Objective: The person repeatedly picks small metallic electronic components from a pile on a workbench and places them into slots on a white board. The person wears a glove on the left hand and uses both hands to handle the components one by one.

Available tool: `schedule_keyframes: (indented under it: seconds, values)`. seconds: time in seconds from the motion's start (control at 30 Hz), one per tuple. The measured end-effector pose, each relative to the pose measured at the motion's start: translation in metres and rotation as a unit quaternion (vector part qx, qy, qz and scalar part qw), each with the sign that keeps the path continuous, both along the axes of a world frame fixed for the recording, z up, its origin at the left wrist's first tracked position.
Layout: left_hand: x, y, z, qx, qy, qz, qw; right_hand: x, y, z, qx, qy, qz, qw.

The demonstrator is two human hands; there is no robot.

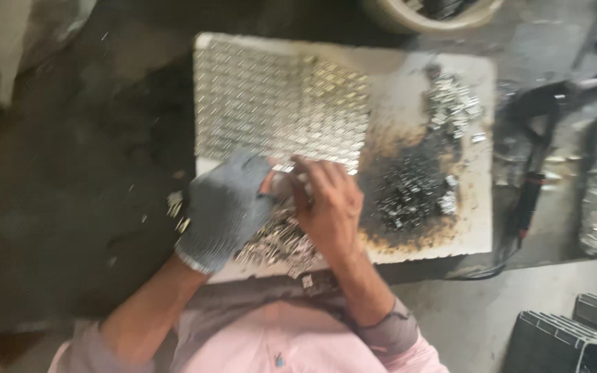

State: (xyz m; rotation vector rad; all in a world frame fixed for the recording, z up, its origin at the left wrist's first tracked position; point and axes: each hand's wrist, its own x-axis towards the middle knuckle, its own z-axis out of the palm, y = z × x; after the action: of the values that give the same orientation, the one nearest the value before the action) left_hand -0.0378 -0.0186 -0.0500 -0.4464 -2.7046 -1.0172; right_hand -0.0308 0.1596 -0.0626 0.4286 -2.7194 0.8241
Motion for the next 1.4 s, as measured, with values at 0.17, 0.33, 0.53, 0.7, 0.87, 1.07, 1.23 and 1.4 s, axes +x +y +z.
schedule_keyframes:
  seconds: [0.17,0.33,0.53,0.7,0.87,1.07,1.23,1.4]
  values:
    - [-0.004,0.007,0.002,-0.006,0.028,0.005,1.0,0.0,0.005,0.0,0.023,-0.009,-0.001,1.0]
    - [-0.005,0.009,0.007,-0.004,0.036,0.012,0.999,0.002,0.009,0.002,0.017,-0.003,0.011,1.0]
    - [-0.002,0.016,0.01,-0.004,0.032,0.015,0.999,0.007,0.014,0.004,0.007,0.01,0.028,1.0]
    - [-0.002,0.016,0.01,0.004,0.029,0.01,1.0,0.009,0.016,0.006,-0.006,0.003,0.035,0.999]
    - [-0.002,0.017,0.005,-0.016,0.013,0.008,1.0,0.01,0.016,0.01,-0.008,0.008,0.038,0.999]
    - [-0.002,0.016,0.002,-0.015,0.017,0.009,1.0,0.01,0.016,0.009,-0.005,0.008,0.037,0.999]
    - [0.0,0.017,0.003,-0.002,0.014,0.008,1.0,0.012,0.017,0.007,-0.013,0.02,0.037,0.999]
    - [0.002,0.019,0.005,-0.046,0.029,0.021,0.998,0.013,0.02,0.007,-0.019,0.028,0.041,0.999]
